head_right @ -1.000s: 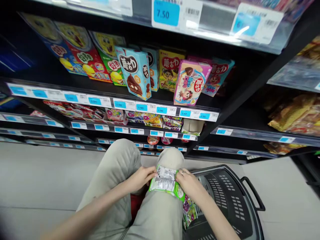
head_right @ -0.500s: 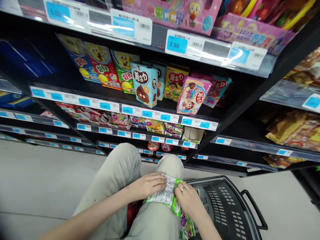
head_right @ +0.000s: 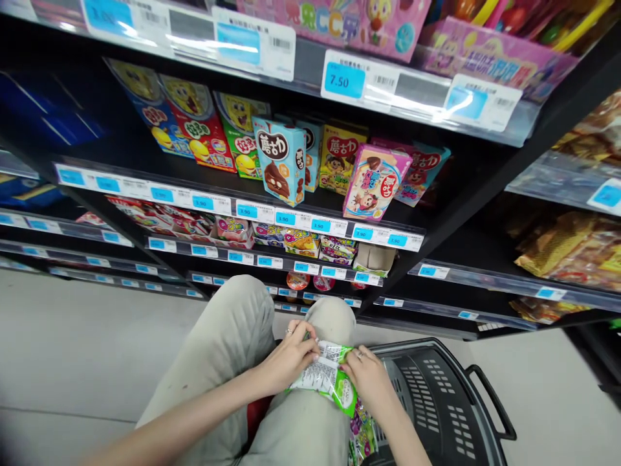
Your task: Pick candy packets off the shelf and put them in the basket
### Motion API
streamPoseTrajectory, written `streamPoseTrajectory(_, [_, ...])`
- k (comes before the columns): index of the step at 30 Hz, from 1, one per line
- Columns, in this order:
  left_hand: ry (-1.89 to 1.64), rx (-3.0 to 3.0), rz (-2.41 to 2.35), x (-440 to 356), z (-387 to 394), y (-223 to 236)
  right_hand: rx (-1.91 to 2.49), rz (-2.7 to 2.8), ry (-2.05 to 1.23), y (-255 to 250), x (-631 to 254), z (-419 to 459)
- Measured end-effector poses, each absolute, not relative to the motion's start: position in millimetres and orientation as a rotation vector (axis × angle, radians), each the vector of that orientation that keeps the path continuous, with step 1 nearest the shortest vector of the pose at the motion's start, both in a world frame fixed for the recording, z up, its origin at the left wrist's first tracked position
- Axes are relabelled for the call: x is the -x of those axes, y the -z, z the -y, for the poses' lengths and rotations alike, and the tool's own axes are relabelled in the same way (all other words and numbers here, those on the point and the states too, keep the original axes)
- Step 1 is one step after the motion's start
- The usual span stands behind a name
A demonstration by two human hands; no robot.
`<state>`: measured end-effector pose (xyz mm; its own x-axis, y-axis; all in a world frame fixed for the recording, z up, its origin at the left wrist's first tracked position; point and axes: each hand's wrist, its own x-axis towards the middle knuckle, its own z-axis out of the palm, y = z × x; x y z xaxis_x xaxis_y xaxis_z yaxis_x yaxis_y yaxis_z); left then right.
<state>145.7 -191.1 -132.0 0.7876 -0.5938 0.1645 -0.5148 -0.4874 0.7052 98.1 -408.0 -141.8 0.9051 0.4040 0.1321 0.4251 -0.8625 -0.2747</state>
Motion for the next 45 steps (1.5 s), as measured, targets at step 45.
streamPoseTrajectory(45, [1.076,-1.204,0.165,-160,157,134,1.412,-0.451,-0.147,118,-73,393])
